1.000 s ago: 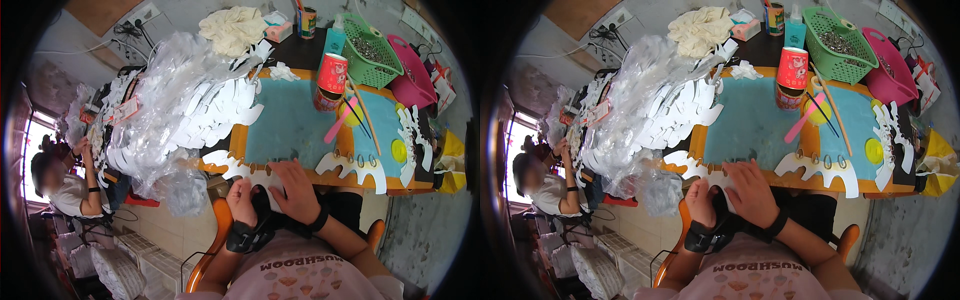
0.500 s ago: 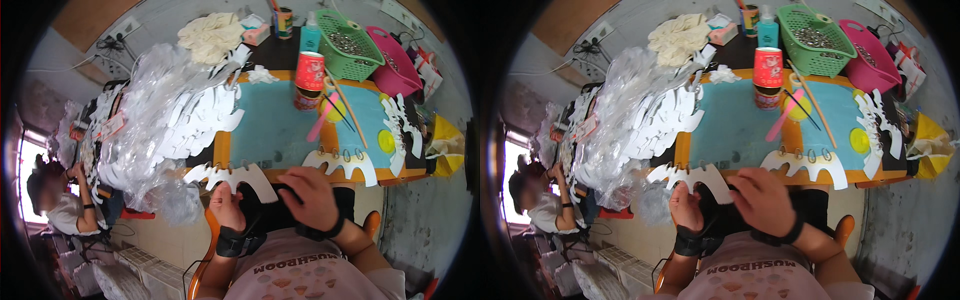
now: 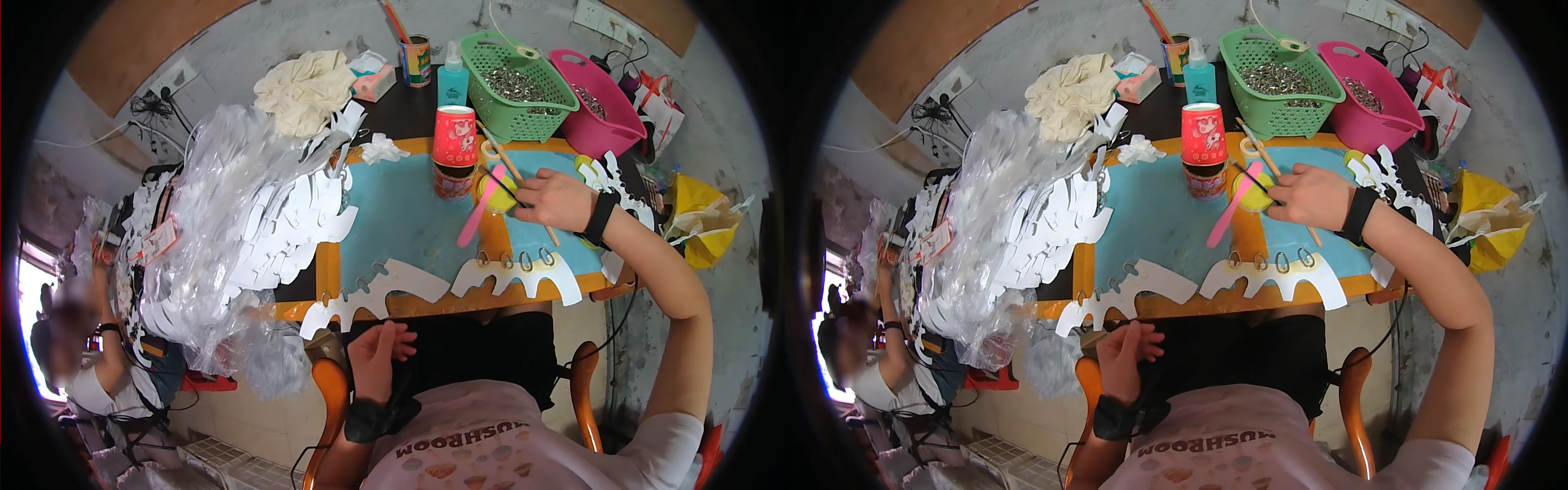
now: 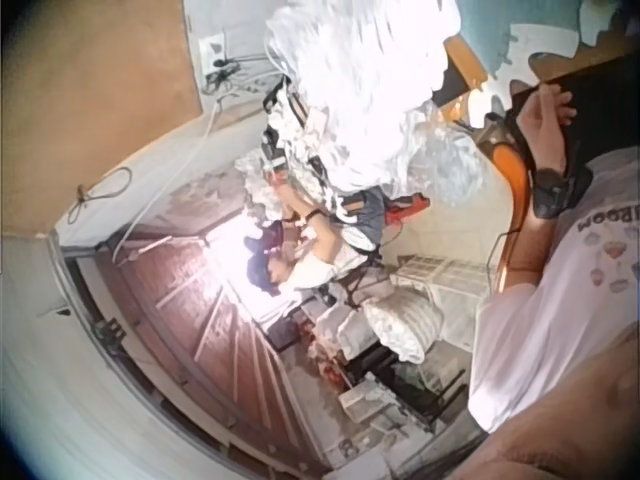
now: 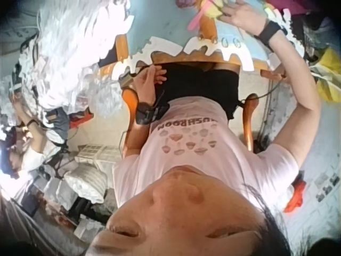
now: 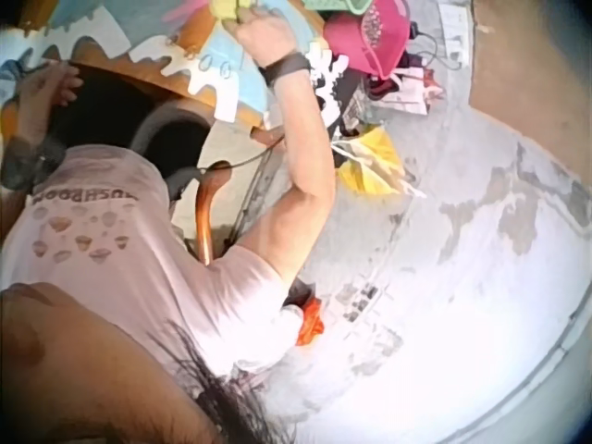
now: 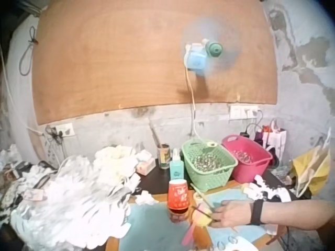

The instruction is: The person is manually assembling and glueing small white leather or synthetic components, likely for footwear manufacturing.

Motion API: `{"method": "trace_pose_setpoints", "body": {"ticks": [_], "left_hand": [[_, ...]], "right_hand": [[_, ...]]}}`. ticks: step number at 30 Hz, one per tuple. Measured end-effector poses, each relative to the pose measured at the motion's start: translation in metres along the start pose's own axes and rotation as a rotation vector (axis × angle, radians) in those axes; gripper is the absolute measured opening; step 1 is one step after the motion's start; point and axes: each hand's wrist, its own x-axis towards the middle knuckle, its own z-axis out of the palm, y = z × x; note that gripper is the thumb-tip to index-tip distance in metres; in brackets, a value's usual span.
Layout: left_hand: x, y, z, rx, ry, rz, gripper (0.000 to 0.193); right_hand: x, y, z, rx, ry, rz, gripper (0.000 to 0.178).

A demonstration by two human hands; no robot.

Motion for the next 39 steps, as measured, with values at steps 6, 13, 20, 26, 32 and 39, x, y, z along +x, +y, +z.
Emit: {"method": "trace_pose_setpoints", "body": {"ticks": [6, 13, 20, 26, 32, 39], "left_hand": [[-0.008, 0.000, -0.007, 0.150, -0.038, 0.112, 0.027], [-0.008, 0.017, -0.014, 0.241, 0.085, 0.312, 0.015], [0.013, 0.033, -0.035, 0.912, 0.403, 0.827, 0.020], [0.043, 0.036, -0.029, 1.112, 0.188, 0.974, 0.016], [0.054, 0.043, -0.034, 1.179, 0.077, 1.061, 0.013], [0.065, 0.052, -0.042, 1.197, -0.088, 1.043, 0.013]], "right_hand": [[-0.015, 0.002, -0.003, 0.232, 0.479, 0.206, 0.026], [-0.039, -0.030, -0.042, 1.256, 0.958, 0.785, 0.020], [-0.029, -0.139, -0.079, 1.217, 1.050, 0.713, 0.018], [0.028, -0.189, -0.061, 1.168, 0.825, 0.579, 0.016], [0.041, -0.205, -0.048, 1.050, 0.883, 0.490, 0.021], [0.050, -0.207, -0.047, 0.951, 0.885, 0.341, 0.030]]}}
